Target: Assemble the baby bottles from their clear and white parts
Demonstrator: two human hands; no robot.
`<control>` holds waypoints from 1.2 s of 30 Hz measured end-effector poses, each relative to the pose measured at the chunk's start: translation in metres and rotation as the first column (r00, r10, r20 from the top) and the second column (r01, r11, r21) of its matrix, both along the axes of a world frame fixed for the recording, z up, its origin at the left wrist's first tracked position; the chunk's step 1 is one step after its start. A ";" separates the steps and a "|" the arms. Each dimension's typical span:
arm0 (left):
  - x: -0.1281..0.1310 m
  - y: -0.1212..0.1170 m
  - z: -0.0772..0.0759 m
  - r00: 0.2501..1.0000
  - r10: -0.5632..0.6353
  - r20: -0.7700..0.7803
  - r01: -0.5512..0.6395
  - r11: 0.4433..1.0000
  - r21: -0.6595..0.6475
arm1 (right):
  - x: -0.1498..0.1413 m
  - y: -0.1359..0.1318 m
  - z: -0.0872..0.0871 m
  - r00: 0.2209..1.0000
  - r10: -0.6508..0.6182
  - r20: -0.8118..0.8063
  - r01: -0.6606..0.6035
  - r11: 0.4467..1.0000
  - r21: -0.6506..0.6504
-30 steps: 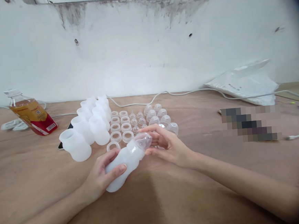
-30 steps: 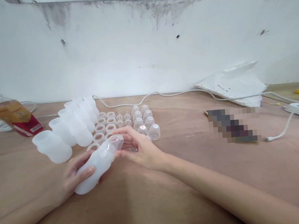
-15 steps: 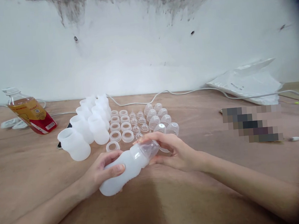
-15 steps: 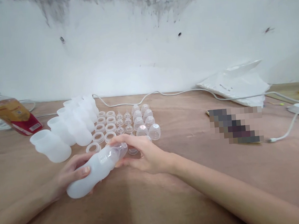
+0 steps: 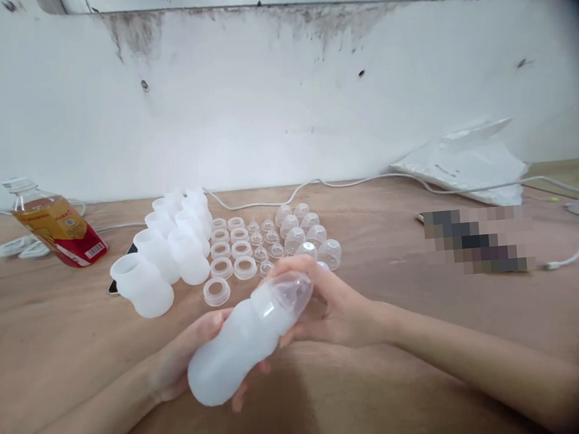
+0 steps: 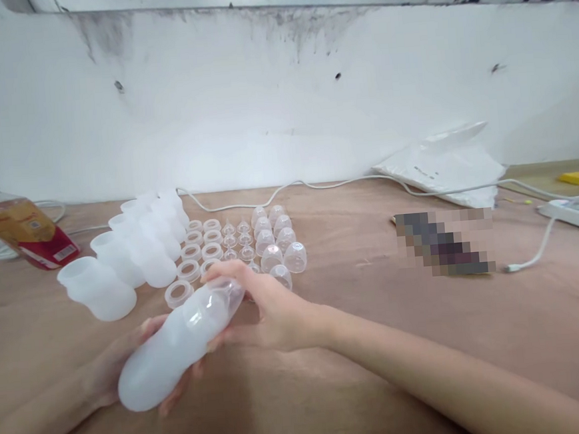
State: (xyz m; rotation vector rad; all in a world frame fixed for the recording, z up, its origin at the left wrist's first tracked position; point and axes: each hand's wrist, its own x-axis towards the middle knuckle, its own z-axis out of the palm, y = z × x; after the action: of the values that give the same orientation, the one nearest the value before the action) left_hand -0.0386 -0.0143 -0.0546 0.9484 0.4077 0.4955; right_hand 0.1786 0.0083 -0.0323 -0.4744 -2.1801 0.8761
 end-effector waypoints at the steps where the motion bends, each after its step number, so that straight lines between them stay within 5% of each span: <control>1: 0.000 0.001 -0.003 0.998 0.005 0.062 -0.005 1.000 0.012 | 0.003 0.003 0.006 0.999 -0.028 -0.027 0.028 1.000 -0.002; 4: -0.001 0.007 -0.012 0.988 0.000 0.155 0.003 1.000 -0.022 | 0.023 0.021 0.034 0.957 -0.231 -0.176 0.234 0.972 -0.003; 6: -0.002 0.008 -0.014 0.989 0.015 0.144 -0.013 1.000 -0.014 | 0.046 0.038 0.051 0.862 -0.440 -0.252 0.463 0.886 0.036; 10: 0.000 0.006 -0.015 0.996 0.053 0.066 -0.055 0.998 0.031 | 0.099 0.080 0.060 0.586 -0.799 -0.139 0.801 0.543 0.254; 12: 0.000 0.005 -0.015 0.996 0.068 0.050 -0.070 0.997 0.019 | 0.121 0.100 0.053 0.347 -0.933 0.097 0.823 0.352 0.446; 13: 0.001 0.005 -0.015 0.996 0.080 0.048 -0.080 0.997 0.011 | 0.128 0.109 0.048 0.297 -0.944 0.141 0.816 0.328 0.476; 18: 0.003 0.006 -0.015 0.989 0.140 0.049 -0.140 0.990 -0.012 | 0.140 0.143 0.034 0.087 -0.922 0.376 0.769 0.302 0.563; 23: 0.005 0.004 -0.010 0.989 0.145 0.001 -0.145 0.989 -0.025 | 0.139 0.156 0.036 0.105 -0.899 0.425 0.777 0.341 0.530; 31: 0.008 0.003 -0.004 0.983 0.161 -0.089 -0.163 0.986 -0.022 | 0.137 0.156 0.034 0.102 -0.896 0.433 0.808 0.328 0.490; 36: 0.007 -0.003 -0.008 0.974 0.198 -0.108 -0.187 0.977 0.101 | 0.132 0.139 0.038 0.080 -0.942 0.326 0.865 0.228 0.447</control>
State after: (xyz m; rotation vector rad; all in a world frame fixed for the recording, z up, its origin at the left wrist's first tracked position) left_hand -0.0320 -0.0172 -0.0624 1.0339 0.5915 0.6409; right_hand 0.3110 0.1472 0.0058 -1.9832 -1.7185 -0.2324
